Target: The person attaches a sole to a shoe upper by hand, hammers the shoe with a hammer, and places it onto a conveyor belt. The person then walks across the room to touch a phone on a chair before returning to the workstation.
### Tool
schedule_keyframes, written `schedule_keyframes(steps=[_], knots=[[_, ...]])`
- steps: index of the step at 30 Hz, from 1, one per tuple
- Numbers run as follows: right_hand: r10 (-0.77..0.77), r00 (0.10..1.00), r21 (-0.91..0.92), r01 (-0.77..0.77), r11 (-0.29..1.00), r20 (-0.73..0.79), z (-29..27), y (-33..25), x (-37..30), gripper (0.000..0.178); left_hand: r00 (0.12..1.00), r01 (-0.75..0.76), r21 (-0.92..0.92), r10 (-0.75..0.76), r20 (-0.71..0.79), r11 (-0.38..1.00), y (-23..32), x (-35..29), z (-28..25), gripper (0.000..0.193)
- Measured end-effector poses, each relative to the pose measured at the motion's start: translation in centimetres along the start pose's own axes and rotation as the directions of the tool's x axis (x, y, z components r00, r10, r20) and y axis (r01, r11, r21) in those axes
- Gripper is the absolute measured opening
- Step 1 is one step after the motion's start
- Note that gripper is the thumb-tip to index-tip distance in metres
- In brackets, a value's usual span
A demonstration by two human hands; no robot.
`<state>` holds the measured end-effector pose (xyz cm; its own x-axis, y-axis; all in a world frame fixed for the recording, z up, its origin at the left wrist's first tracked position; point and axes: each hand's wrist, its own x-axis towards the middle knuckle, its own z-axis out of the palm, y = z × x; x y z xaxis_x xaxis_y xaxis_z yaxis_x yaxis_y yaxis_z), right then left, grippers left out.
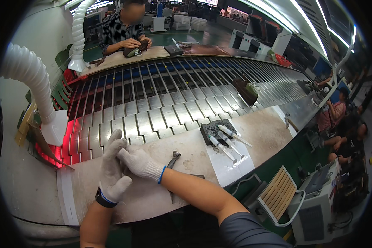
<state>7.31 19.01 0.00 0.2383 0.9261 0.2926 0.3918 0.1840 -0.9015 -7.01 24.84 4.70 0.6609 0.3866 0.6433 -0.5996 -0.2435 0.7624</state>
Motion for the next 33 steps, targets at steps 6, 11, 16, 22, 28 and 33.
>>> schedule_keyframes(steps=[6, 11, 16, 22, 28, 33], knots=[[0.472, 0.766, 0.770, -0.047, -0.636, 0.436, 2.2, 0.0, 0.7, 0.040, 0.914, -0.368, 0.529, 0.194, 0.356, 0.765, 0.4, 0.1, -0.2, 0.089], [0.436, 0.851, 0.956, -0.257, -0.140, 0.292, 1.5, -0.1, 0.4, 0.040, 0.936, -0.295, 0.595, 0.102, 0.337, 0.747, 1.1, 0.2, 0.1, 0.086], [0.425, 0.871, 0.960, -0.281, 0.016, 0.248, 1.1, 0.0, 0.2, 0.039, 0.946, -0.266, 0.676, 0.052, 0.320, 0.688, 1.3, 0.6, 0.9, 0.074], [0.406, 0.884, 0.950, -0.297, 0.102, 0.233, 1.6, -0.5, 0.2, 0.039, 0.952, -0.273, 0.716, 0.073, 0.298, 0.642, 1.2, 0.5, 1.0, 0.069], [0.414, 0.896, 0.851, -0.337, 0.402, 0.159, 2.2, -0.8, -0.3, 0.039, 0.947, -0.300, 0.627, 0.148, 0.284, 0.719, 0.6, 0.2, 0.7, 0.070], [0.391, 0.915, 0.659, -0.357, 0.662, 0.103, 2.3, -1.4, -1.2, 0.039, 0.940, -0.303, 0.647, 0.109, 0.322, 0.700, 1.2, 0.0, 0.5, 0.069]])
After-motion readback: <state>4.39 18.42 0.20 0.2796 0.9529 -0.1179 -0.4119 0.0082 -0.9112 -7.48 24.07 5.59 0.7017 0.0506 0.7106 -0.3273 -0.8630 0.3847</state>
